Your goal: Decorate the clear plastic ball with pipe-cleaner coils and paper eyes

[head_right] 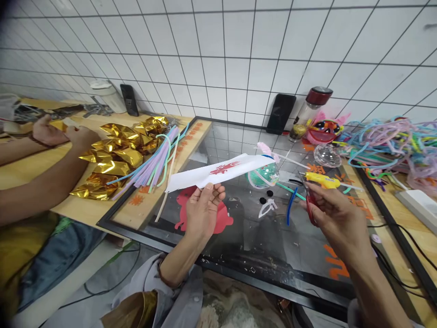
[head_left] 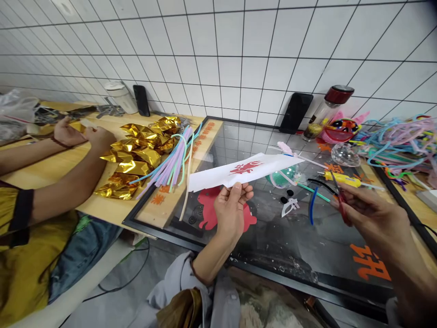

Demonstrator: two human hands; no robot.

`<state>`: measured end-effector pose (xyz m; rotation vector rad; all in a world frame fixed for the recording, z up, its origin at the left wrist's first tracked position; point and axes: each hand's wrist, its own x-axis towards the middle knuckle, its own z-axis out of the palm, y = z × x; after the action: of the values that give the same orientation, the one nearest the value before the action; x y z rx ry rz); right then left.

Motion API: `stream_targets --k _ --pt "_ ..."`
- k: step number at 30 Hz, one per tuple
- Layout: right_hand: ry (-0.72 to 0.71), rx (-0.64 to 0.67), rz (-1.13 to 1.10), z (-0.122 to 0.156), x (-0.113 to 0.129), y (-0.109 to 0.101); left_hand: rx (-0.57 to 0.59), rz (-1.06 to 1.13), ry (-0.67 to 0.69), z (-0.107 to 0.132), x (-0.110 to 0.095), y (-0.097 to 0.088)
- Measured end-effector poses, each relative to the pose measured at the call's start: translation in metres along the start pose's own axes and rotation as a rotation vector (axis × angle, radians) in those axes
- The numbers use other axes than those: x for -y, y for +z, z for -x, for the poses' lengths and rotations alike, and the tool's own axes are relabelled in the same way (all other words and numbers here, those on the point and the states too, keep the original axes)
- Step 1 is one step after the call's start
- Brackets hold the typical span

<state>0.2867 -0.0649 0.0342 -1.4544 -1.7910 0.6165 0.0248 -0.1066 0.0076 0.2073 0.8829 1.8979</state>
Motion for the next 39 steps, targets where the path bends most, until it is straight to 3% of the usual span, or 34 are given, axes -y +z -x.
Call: stream_targets --k 3,6,9,13,18,26,39 --pt "0.23 0.185 -0.28 0.008 0.029 0.011 -0.003 0.01 0.003 0.0 -0.001 0.0" --pt "0.165 0.478 -0.346 0.012 0.057 0.03 -0.004 0.025 0.008 0.0 -0.001 0.0" --pt "0.04 0.625 -0.304 0.012 0.074 0.052 0.004 0.028 0.011 0.001 0.0 0.0" --pt "0.04 0.664 -0.23 0.007 0.077 0.078 0.024 0.03 0.003 0.002 0.002 0.001" --pt "0.079 0.707 -0.324 -0.004 0.081 0.096 0.055 0.023 0.02 0.004 0.003 0.003" --pt "0.119 0.744 -0.465 -0.011 0.096 0.099 0.069 0.016 0.014 0.006 0.002 0.003" --pt "-0.033 0.819 -0.383 -0.024 0.094 0.09 0.063 -0.005 0.025 0.006 0.002 0.002"
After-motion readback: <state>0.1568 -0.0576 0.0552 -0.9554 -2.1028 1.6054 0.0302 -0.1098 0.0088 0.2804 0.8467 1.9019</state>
